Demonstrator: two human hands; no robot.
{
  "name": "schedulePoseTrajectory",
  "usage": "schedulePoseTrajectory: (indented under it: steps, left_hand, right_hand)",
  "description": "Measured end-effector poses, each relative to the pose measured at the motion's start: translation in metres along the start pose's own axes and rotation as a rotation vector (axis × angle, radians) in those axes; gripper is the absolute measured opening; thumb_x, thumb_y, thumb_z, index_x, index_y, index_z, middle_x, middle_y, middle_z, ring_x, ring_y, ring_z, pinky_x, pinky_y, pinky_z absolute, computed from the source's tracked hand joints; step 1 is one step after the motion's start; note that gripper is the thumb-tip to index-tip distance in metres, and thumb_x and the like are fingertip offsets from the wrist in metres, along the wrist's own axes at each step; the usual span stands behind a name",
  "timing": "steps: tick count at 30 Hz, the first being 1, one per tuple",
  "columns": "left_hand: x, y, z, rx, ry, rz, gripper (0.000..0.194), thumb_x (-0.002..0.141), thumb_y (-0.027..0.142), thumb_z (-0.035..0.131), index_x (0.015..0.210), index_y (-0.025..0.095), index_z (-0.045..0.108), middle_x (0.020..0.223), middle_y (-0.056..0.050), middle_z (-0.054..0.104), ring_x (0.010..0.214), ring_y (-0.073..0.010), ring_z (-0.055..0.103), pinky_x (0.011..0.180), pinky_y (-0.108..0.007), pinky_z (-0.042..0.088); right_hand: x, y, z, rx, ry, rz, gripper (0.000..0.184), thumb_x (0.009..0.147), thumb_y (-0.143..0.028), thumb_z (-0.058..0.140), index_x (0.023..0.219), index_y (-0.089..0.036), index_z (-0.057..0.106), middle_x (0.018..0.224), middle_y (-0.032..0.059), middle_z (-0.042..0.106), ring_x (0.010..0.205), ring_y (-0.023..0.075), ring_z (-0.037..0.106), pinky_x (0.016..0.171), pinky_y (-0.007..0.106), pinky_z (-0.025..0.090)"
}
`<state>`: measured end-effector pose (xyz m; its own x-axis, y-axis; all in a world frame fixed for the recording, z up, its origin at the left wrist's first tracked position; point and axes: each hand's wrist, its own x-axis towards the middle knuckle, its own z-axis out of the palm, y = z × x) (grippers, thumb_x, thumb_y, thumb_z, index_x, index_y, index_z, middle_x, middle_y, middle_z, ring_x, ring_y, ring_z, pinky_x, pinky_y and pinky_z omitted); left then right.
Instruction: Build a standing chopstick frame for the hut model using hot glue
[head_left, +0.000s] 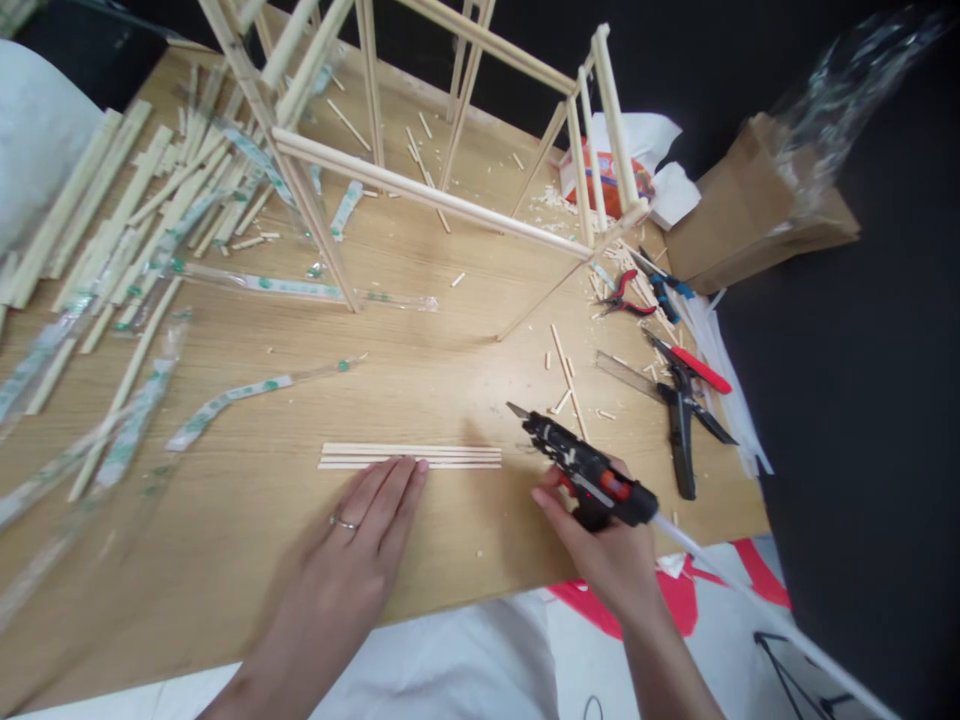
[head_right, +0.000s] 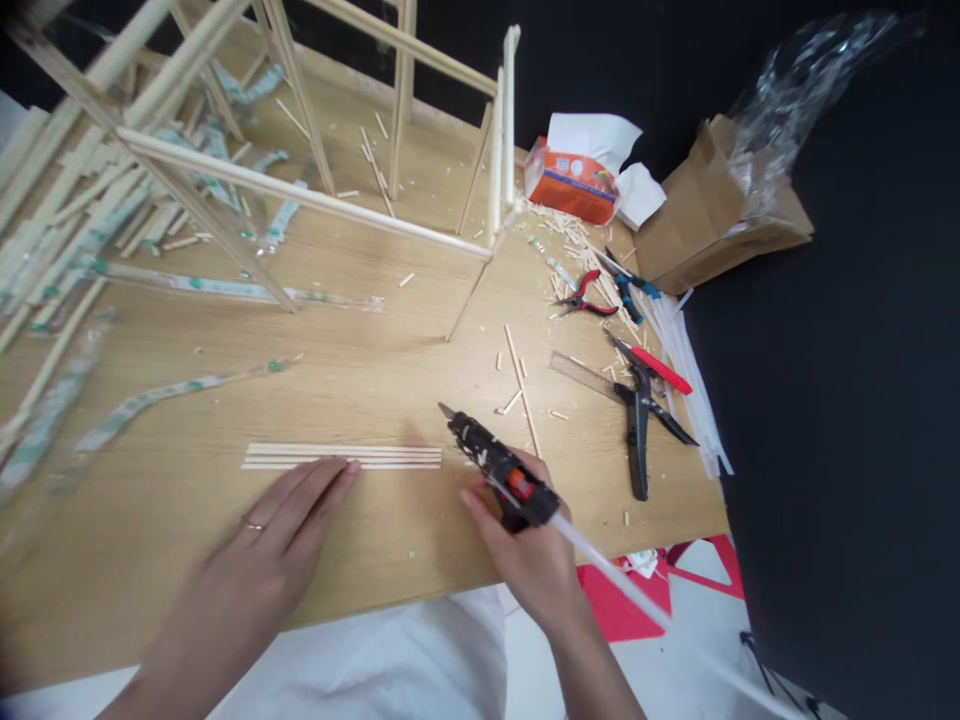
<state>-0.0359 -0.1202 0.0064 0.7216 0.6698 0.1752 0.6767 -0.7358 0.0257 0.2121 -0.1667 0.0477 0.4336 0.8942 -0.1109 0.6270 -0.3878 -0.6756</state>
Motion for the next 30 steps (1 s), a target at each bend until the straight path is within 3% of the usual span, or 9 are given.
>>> schedulePoseTrajectory:
  steps: [3,6,10,15,23,30]
  left_hand:
    - [0.003,0.002,-0.001,-0.030,0.033,-0.025,0.052,0.084,-0.003,0.029,0.130,0.003,0.053,0.136,-0.013,0.055,0.124,-0.0267,0.051,0.107,-0.038,0.039]
    - [0.004,0.003,-0.001,-0.050,0.055,-0.052,0.052,0.085,-0.003,0.028,0.127,0.004,0.056,0.133,-0.012,0.058,0.122,-0.0264,0.052,0.105,-0.038,0.041]
    - [0.003,0.001,-0.001,-0.048,0.031,-0.025,0.052,0.084,-0.002,0.029,0.130,0.004,0.053,0.134,-0.012,0.057,0.123,-0.0269,0.052,0.105,-0.038,0.042]
    - [0.000,0.000,-0.001,-0.058,-0.007,-0.049,0.062,0.083,-0.004,0.031,0.141,0.014,0.040,0.139,-0.010,0.053,0.125,-0.0266,0.051,0.101,-0.039,0.045]
    - [-0.001,0.000,0.000,-0.031,-0.017,-0.019,0.058,0.082,-0.003,0.032,0.137,0.011,0.047,0.140,-0.012,0.051,0.127,-0.0271,0.049,0.104,-0.039,0.043]
    - [-0.001,-0.001,0.000,-0.059,-0.050,-0.021,0.059,0.083,-0.002,0.034,0.139,0.011,0.045,0.141,-0.012,0.050,0.128,-0.0285,0.047,0.104,-0.041,0.042]
  right_hand:
    - [0.009,-0.002,0.023,0.049,-0.017,-0.010,0.042,0.075,-0.031,0.072,0.113,-0.025,0.054,0.091,0.0015,0.072,0.083,0.0203,0.068,0.074,0.031,0.053]
    - [0.016,-0.002,0.033,0.032,-0.070,-0.038,0.042,0.076,-0.027,0.071,0.113,-0.027,0.052,0.096,0.0003,0.072,0.086,0.0205,0.069,0.075,0.031,0.052]
    - [0.019,-0.001,0.033,0.062,-0.114,-0.051,0.039,0.078,-0.027,0.067,0.113,-0.026,0.051,0.097,0.0004,0.072,0.089,0.0202,0.069,0.077,0.031,0.052]
    - [0.021,-0.002,0.035,0.080,-0.109,-0.034,0.036,0.079,-0.029,0.066,0.112,-0.026,0.052,0.097,0.0011,0.072,0.088,0.0203,0.069,0.079,0.033,0.052]
    - [0.022,0.003,0.033,0.049,-0.134,-0.094,0.036,0.077,-0.021,0.064,0.111,-0.027,0.055,0.098,-0.0003,0.071,0.087,0.0191,0.068,0.075,0.029,0.052]
    - [0.021,0.003,0.035,0.013,-0.106,-0.068,0.036,0.077,-0.024,0.063,0.112,-0.026,0.056,0.099,0.0018,0.072,0.087,0.0208,0.069,0.076,0.031,0.053]
